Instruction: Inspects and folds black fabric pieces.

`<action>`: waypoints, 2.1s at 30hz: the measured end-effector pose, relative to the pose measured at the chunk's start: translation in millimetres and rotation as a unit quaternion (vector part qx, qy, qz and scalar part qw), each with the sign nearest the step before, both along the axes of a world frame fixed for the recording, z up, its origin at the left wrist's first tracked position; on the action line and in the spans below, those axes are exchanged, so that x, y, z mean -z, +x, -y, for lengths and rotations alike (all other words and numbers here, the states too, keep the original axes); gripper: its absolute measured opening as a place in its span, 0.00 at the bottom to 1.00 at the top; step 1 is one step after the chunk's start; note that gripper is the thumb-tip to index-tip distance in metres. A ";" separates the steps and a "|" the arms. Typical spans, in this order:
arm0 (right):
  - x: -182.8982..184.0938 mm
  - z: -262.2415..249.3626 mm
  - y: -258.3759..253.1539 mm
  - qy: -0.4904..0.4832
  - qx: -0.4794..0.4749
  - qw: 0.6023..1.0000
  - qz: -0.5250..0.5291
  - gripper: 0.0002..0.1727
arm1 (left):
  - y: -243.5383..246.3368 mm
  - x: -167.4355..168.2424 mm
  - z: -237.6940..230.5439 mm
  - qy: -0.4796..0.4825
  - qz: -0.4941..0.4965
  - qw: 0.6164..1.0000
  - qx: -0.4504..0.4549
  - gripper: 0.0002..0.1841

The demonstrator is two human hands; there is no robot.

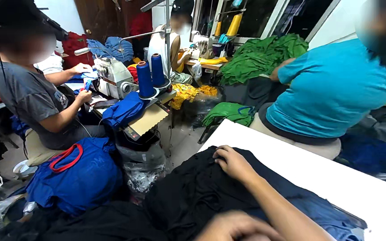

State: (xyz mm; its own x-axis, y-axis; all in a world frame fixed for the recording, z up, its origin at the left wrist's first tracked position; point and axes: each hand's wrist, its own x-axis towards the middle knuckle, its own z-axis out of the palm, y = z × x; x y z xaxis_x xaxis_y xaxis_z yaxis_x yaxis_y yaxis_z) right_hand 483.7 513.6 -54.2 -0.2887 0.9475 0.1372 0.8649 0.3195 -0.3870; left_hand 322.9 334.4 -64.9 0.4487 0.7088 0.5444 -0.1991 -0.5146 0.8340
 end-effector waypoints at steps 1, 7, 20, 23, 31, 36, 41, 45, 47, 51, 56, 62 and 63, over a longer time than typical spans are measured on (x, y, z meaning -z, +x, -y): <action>-2.5 1.5 1.7 0.012 -0.004 1.000 -0.017 0.08 | -11.2 3.7 -17.6 0.005 -0.112 0.983 -0.148 0.15; -7.0 7.1 18.5 0.056 0.013 0.993 -0.103 0.06 | -31.6 46.1 -56.6 0.024 -0.449 0.834 -0.322 0.16; 5.0 -1.8 31.9 -0.048 0.113 0.992 -0.034 0.18 | -76.5 53.0 -24.8 -0.406 0.146 0.811 -0.395 0.20; -0.7 -7.1 26.9 -0.031 0.094 0.995 0.010 0.17 | -91.1 56.6 -31.7 -0.249 -0.014 0.890 -0.382 0.16; -7.7 -30.4 25.6 -0.087 0.101 0.991 0.021 0.16 | -79.6 10.3 -100.0 -0.144 -0.418 0.799 -0.408 0.33; -9.5 -29.8 29.6 -0.102 0.117 0.988 0.020 0.12 | -68.0 -9.1 -134.0 -0.176 -0.556 0.735 -0.346 0.24; 8.0 -43.0 41.4 -0.118 0.097 0.988 0.031 0.18 | -74.0 -18.8 -136.5 -0.165 -0.571 0.739 -0.318 0.20; 16.6 -50.2 45.6 -0.115 0.091 0.989 0.022 0.17 | -77.7 -23.3 -137.0 -0.172 -0.552 0.749 -0.324 0.29; 17.4 -54.2 47.9 -0.119 0.088 0.989 0.009 0.17 | -79.4 -23.4 -139.1 -0.182 -0.535 0.762 -0.317 0.29; 20.3 -58.0 56.9 -0.089 0.078 0.992 -0.034 0.12 | -80.9 -21.8 -140.0 -0.183 -0.522 0.776 -0.303 0.20; 3.5 -41.0 50.8 -0.046 0.092 0.991 -0.087 0.06 | -80.4 -22.5 -137.7 -0.161 -0.532 0.764 -0.328 0.17; -5.1 -33.8 50.8 0.007 0.095 0.990 -0.106 0.06 | -83.9 -37.5 -130.4 -0.195 -0.551 0.748 -0.314 0.19; -8.0 -32.4 50.0 0.008 0.099 0.988 -0.115 0.06 | -85.6 -38.7 -129.0 -0.199 -0.543 0.753 -0.313 0.18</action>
State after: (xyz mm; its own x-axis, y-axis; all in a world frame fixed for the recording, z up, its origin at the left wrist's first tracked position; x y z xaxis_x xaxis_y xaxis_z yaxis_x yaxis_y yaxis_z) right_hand 533.7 546.0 -46.2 -0.0579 0.9794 0.1934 0.8005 0.1613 -0.5773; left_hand 237.2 463.4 -26.1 -0.0139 0.9768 -0.2136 0.8901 0.1095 0.4425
